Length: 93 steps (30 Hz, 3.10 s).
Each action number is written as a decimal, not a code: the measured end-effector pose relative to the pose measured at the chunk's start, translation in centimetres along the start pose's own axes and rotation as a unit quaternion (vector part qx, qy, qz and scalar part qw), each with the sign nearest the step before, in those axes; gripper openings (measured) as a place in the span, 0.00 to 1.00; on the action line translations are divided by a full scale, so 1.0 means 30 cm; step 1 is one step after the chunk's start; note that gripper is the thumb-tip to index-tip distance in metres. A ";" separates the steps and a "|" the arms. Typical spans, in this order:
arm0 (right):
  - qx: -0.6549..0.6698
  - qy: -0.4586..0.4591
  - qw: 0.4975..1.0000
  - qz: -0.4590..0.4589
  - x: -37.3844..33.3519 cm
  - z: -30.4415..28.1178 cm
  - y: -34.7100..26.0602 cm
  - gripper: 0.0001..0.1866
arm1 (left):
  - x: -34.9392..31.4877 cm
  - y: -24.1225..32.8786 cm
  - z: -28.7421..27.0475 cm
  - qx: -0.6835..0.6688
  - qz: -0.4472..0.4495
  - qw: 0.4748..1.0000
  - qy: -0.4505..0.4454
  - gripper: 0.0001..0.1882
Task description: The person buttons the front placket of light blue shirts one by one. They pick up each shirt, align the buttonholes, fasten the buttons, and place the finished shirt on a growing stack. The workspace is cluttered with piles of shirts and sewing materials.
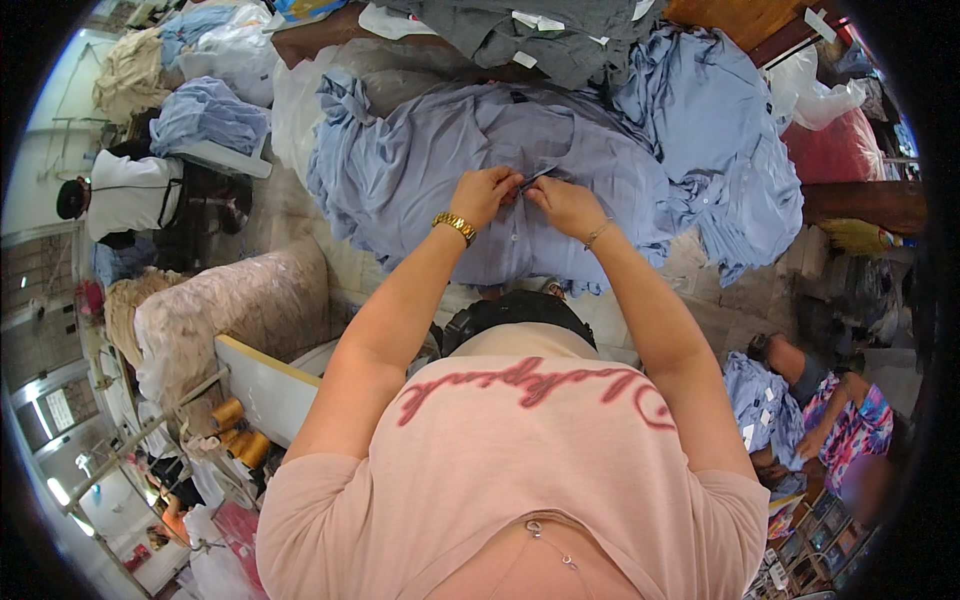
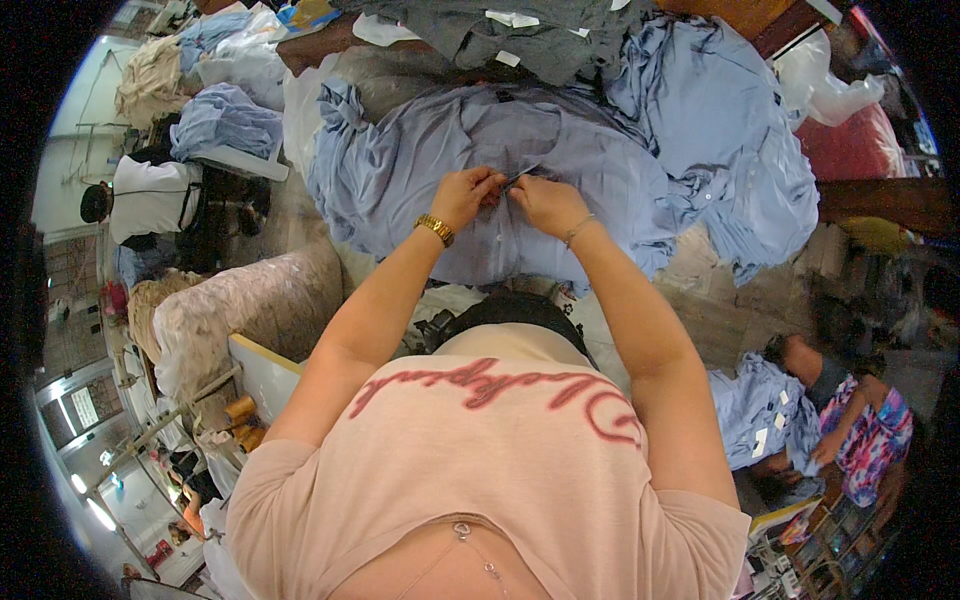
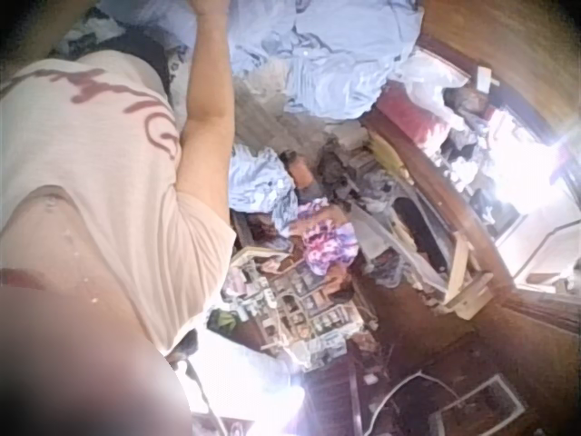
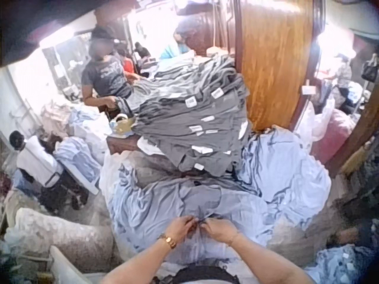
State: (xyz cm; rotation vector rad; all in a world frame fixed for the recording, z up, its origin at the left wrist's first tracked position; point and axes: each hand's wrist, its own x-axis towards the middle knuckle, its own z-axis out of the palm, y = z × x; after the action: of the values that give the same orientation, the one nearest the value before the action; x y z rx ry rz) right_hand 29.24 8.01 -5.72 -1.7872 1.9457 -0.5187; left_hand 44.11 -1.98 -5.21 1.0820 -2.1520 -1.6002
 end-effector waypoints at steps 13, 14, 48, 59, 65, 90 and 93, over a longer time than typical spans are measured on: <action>0.113 0.003 0.993 -0.029 -0.006 -0.004 0.009 0.16 | -0.001 -0.026 -0.022 -0.244 -0.030 0.964 0.105 0.15; 0.100 0.010 0.995 -0.014 -0.026 -0.010 0.021 0.15 | -0.018 -0.033 -0.063 -0.260 -0.044 0.950 0.165 0.15; 0.073 0.115 0.989 0.050 0.011 0.075 -0.052 0.16 | -0.239 -0.003 0.188 0.235 0.065 0.963 -0.112 0.20; 0.310 0.146 0.920 0.188 0.017 0.119 0.067 0.09 | -0.155 -0.046 0.026 0.181 0.057 0.977 0.098 0.12; 0.244 0.132 0.954 0.118 -0.017 0.089 0.038 0.07 | -0.126 0.002 0.093 0.311 0.078 0.940 0.120 0.10; -0.044 0.064 0.995 0.058 -0.029 -0.006 -0.056 0.15 | -0.109 -0.040 -0.044 -0.313 -0.007 0.929 0.196 0.09; -0.006 0.096 0.994 0.058 -0.048 0.006 -0.034 0.19 | -0.107 0.050 -0.140 0.104 0.153 0.836 0.516 0.09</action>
State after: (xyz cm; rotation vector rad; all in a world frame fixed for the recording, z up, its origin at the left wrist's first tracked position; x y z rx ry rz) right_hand 30.28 9.34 -5.20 -1.6729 2.1710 -0.6624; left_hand 48.21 -2.62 -1.59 1.1795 -1.5928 -0.4097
